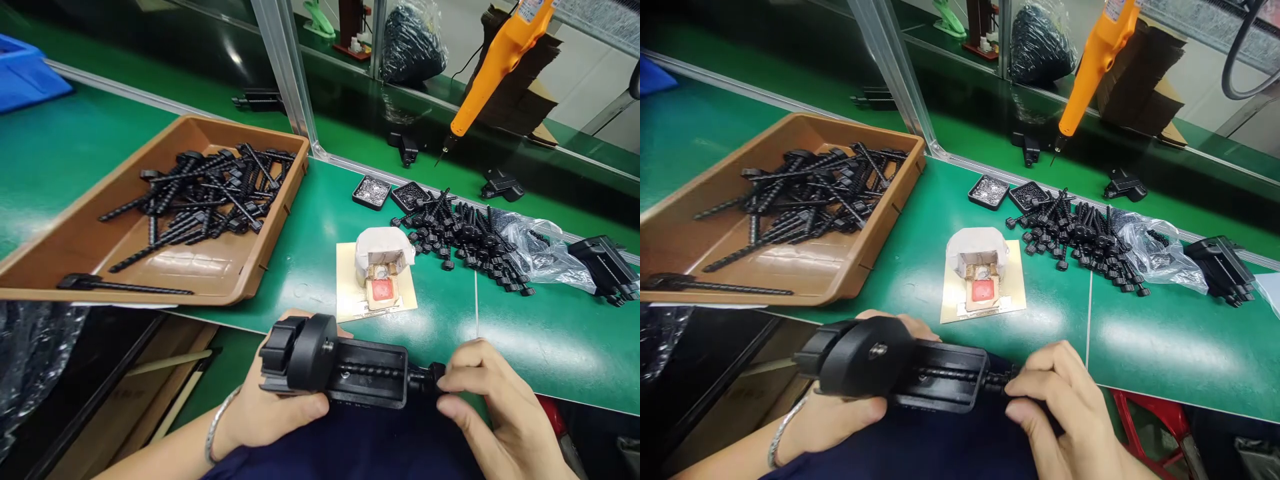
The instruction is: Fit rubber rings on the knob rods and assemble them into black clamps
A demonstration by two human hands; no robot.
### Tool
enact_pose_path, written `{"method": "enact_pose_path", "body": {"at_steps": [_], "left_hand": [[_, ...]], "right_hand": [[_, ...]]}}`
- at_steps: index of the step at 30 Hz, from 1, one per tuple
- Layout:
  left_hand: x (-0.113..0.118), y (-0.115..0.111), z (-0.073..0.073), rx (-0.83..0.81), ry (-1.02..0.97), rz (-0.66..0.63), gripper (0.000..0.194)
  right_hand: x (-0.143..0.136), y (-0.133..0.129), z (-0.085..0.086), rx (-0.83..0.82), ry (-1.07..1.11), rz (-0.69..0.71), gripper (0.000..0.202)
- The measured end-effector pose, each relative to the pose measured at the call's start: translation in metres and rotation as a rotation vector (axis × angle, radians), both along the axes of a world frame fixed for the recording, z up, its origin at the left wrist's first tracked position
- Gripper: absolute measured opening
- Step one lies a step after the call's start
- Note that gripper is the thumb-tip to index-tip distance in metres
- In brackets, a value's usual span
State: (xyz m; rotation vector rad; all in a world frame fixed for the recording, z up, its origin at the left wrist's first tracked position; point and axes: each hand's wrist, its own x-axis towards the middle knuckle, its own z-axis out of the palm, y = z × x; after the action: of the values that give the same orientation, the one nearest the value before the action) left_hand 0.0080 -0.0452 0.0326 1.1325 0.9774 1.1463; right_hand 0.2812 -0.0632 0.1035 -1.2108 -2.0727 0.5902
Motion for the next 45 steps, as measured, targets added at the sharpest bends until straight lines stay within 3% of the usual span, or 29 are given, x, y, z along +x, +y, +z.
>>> {"method": "enact_pose_path", "body": {"at_steps": [3,6,10,14,16,20,23,27,31,37,45], "left_hand": [[0.0,0.0,-0.002,0.142,0.024,-0.068,0.041],[0.0,0.002,-0.002,0.182,0.055,-0.066,0.039],[0.001,0.003,-0.001,0.234,0.118,-0.053,0.039],[0.0,0.002,-0.001,0.215,0.112,-0.072,0.038],[-0.001,0.001,-0.002,0.193,0.103,-0.066,0.039],[-0.001,0.0,-0.002,0.208,0.128,-0.03,0.042],[-0.001,0.001,-0.002,0.214,0.131,-0.061,0.044],[-0.001,0.002,-0.001,0.255,0.169,-0.107,0.039],[-0.001,0.004,0.003,0.327,0.28,-0.155,0.042],[-0.002,0.003,0.003,0.327,0.299,-0.168,0.043],[-0.005,0.001,0.002,0.321,0.309,-0.178,0.043]], "right_hand": [[0.0,-0.001,0.001,-0.064,-0.046,-0.002,0.03],[-0.001,-0.003,0.001,-0.157,-0.082,0.059,0.023],[-0.004,-0.005,0.0,-0.112,-0.041,0.003,0.024],[-0.006,-0.006,0.0,-0.166,-0.002,0.016,0.014],[-0.006,-0.005,-0.001,-0.16,0.023,-0.011,0.021],[-0.008,-0.002,0.0,-0.19,0.061,0.055,0.015],[-0.009,-0.001,-0.001,-0.125,0.078,0.027,0.014],[-0.008,-0.001,-0.005,-0.204,-0.051,0.062,0.023],[-0.007,-0.002,-0.008,-0.128,0.032,0.068,0.015],[-0.008,-0.002,-0.005,-0.296,-0.003,0.089,0.013],[-0.011,-0.003,-0.008,-0.271,0.06,0.08,0.009]]}}
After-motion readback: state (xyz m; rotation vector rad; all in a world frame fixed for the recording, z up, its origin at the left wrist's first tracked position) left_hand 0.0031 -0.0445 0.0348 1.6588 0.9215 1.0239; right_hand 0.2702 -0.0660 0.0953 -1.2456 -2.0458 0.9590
